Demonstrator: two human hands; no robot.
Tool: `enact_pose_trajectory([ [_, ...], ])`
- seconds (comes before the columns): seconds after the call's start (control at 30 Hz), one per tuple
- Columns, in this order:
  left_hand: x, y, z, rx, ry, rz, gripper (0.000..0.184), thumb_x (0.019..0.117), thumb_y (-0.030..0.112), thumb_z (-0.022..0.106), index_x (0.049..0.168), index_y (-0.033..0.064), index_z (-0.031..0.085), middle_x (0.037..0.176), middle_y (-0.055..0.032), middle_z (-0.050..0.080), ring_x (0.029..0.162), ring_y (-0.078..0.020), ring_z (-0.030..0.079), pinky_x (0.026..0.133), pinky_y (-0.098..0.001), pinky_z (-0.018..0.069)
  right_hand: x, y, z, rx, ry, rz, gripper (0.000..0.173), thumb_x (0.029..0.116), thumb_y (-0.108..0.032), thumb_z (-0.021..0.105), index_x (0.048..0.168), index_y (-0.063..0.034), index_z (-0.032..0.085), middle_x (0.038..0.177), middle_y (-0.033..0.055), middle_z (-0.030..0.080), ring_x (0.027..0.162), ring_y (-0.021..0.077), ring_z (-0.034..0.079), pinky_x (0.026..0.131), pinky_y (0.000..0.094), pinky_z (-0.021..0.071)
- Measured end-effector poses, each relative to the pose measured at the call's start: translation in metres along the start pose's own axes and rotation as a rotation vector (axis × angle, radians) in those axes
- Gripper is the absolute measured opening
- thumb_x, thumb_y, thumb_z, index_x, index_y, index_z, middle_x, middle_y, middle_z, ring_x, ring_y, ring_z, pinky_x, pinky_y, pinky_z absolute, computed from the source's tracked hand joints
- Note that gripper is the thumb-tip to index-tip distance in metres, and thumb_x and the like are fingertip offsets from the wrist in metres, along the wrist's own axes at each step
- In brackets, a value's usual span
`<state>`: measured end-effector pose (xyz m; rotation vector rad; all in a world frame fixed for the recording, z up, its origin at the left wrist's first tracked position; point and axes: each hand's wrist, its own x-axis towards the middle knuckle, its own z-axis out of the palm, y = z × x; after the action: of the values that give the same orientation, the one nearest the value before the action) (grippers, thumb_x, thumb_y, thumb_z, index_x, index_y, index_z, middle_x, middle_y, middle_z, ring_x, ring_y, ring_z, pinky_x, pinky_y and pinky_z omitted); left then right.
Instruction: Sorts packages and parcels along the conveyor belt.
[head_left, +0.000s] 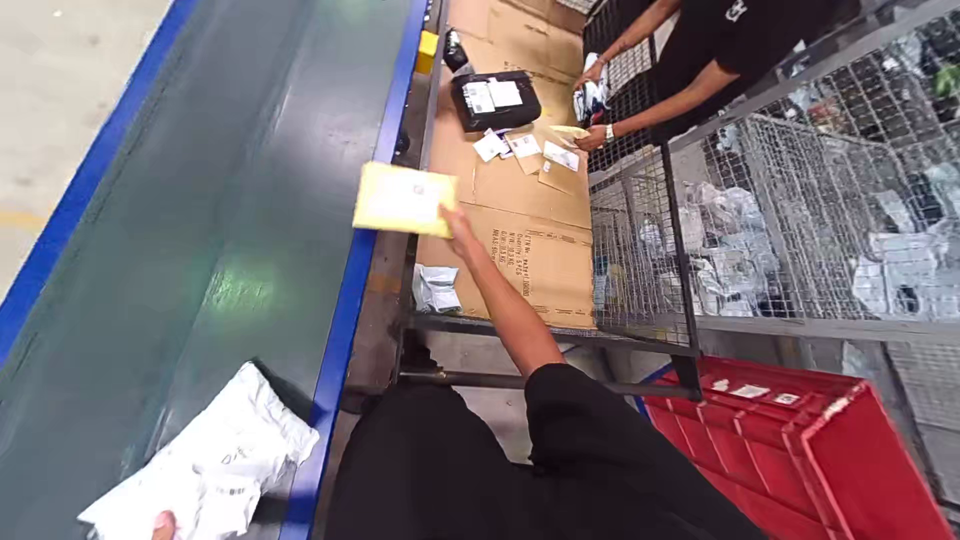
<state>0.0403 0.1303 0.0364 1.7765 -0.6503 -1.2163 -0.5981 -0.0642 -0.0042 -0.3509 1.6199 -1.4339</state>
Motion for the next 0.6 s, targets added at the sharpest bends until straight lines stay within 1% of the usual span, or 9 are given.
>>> enact_pose_trajectory([
  [0.1, 0.033, 0.050, 0.101, -0.006, -0.134, 0.087, 0.054, 0.1046, 0.019, 0.056, 0.150, 0.0053, 0.030, 0.125, 0.0010, 0.062, 0.106, -0.0036, 0.067, 0.095, -0.0285, 0.0584, 0.072, -0.027, -0.100, 0.186, 0.223, -0.089, 0.061, 0.1096, -0.036, 0.045, 0.162, -0.0206, 0.017, 0.153, 0.0161, 0.046, 0.126, 0.0281, 0.060, 0.098, 0.0441, 0.0559],
  [0.17, 0.045, 0.092, 0.190, 0.009, -0.207, 0.179, 0.058, 0.1006, 0.016, 0.061, 0.150, 0.0043, 0.032, 0.123, -0.0005, 0.064, 0.104, -0.0054, 0.068, 0.092, -0.0287, 0.0597, 0.075, -0.042, -0.125, 0.013, 0.171, -0.085, 0.068, 0.1057, -0.040, 0.053, 0.162, -0.0202, 0.020, 0.157, 0.0150, 0.043, 0.134, 0.0301, 0.055, 0.105, 0.0487, 0.0516],
  [0.27, 0.043, 0.141, 0.323, 0.080, -0.366, 0.257, 0.065, 0.0971, 0.022, 0.069, 0.150, 0.0045, 0.036, 0.125, -0.0057, 0.065, 0.104, -0.0119, 0.070, 0.090, -0.0341, 0.0615, 0.033, -0.054, -0.103, -0.184, -0.235, -0.061, 0.066, 0.1047, -0.039, 0.056, 0.160, -0.0159, 0.028, 0.148, 0.0103, 0.056, 0.128, 0.0254, 0.061, 0.104, 0.0471, 0.0544],
  [0.37, 0.017, 0.171, 0.443, 0.267, -0.603, 0.280, 0.071, 0.0939, 0.032, 0.074, 0.149, 0.0035, 0.041, 0.125, -0.0104, 0.067, 0.102, -0.0148, 0.071, 0.088, -0.0375, 0.0624, -0.028, -0.044, -0.072, -0.036, -0.557, 0.047, 0.078, 0.1044, -0.038, 0.050, 0.163, -0.0105, 0.008, 0.152, 0.0140, 0.050, 0.128, 0.0267, 0.061, 0.102, 0.0473, 0.0554],
  [0.4, 0.006, 0.175, 0.477, 0.330, -0.710, 0.302, 0.071, 0.0937, 0.034, 0.074, 0.148, 0.0022, 0.042, 0.125, -0.0121, 0.066, 0.103, -0.0157, 0.071, 0.090, -0.0382, 0.0619, -0.043, -0.038, -0.068, 0.065, -0.509, 0.095, 0.078, 0.1031, -0.039, 0.051, 0.162, -0.0089, 0.010, 0.142, 0.0134, 0.056, 0.118, 0.0223, 0.064, 0.096, 0.0431, 0.0570],
  [0.47, -0.013, 0.175, 0.528, 0.400, -0.910, 0.356, 0.070, 0.0943, 0.037, 0.072, 0.146, 0.0008, 0.042, 0.125, -0.0135, 0.065, 0.106, -0.0165, 0.069, 0.091, -0.0377, 0.0611, -0.052, -0.027, -0.072, 0.310, -0.271, 0.164, 0.050, 0.1036, -0.031, 0.049, 0.145, -0.0069, 0.033, 0.107, 0.0068, 0.069, 0.092, 0.0146, 0.070, 0.081, 0.0356, 0.0612],
  [0.5, -0.019, 0.174, 0.542, 0.404, -0.970, 0.385, 0.073, 0.0941, 0.040, 0.071, 0.148, 0.0020, 0.040, 0.129, -0.0131, 0.063, 0.111, -0.0164, 0.068, 0.093, -0.0368, 0.0598, -0.047, -0.024, -0.081, 0.378, -0.162, 0.162, 0.040, 0.1069, -0.030, 0.041, 0.140, -0.0065, 0.039, 0.100, 0.0055, 0.070, 0.087, 0.0133, 0.070, 0.078, 0.0344, 0.0614],
  [0.57, -0.024, 0.172, 0.551, 0.371, -1.029, 0.435, 0.083, 0.0931, 0.044, 0.071, 0.156, 0.0053, 0.032, 0.153, -0.0118, 0.050, 0.132, -0.0184, 0.057, 0.105, -0.0363, 0.0537, -0.013, -0.029, -0.108, 0.438, 0.007, 0.057, 0.039, 0.1098, -0.031, 0.032, 0.138, -0.0060, 0.043, 0.102, 0.0060, 0.069, 0.089, 0.0139, 0.070, 0.079, 0.0356, 0.0611],
  [0.6, -0.024, 0.168, 0.547, 0.355, -1.020, 0.455, 0.086, 0.0927, 0.045, 0.071, 0.157, 0.0057, 0.030, 0.157, -0.0118, 0.044, 0.135, -0.0206, 0.056, 0.106, -0.0368, 0.0538, 0.016, -0.039, -0.125, 0.456, 0.080, -0.024, 0.041, 0.1101, -0.034, 0.031, 0.137, -0.0073, 0.045, 0.105, 0.0068, 0.069, 0.092, 0.0154, 0.069, 0.080, 0.0380, 0.0607],
])
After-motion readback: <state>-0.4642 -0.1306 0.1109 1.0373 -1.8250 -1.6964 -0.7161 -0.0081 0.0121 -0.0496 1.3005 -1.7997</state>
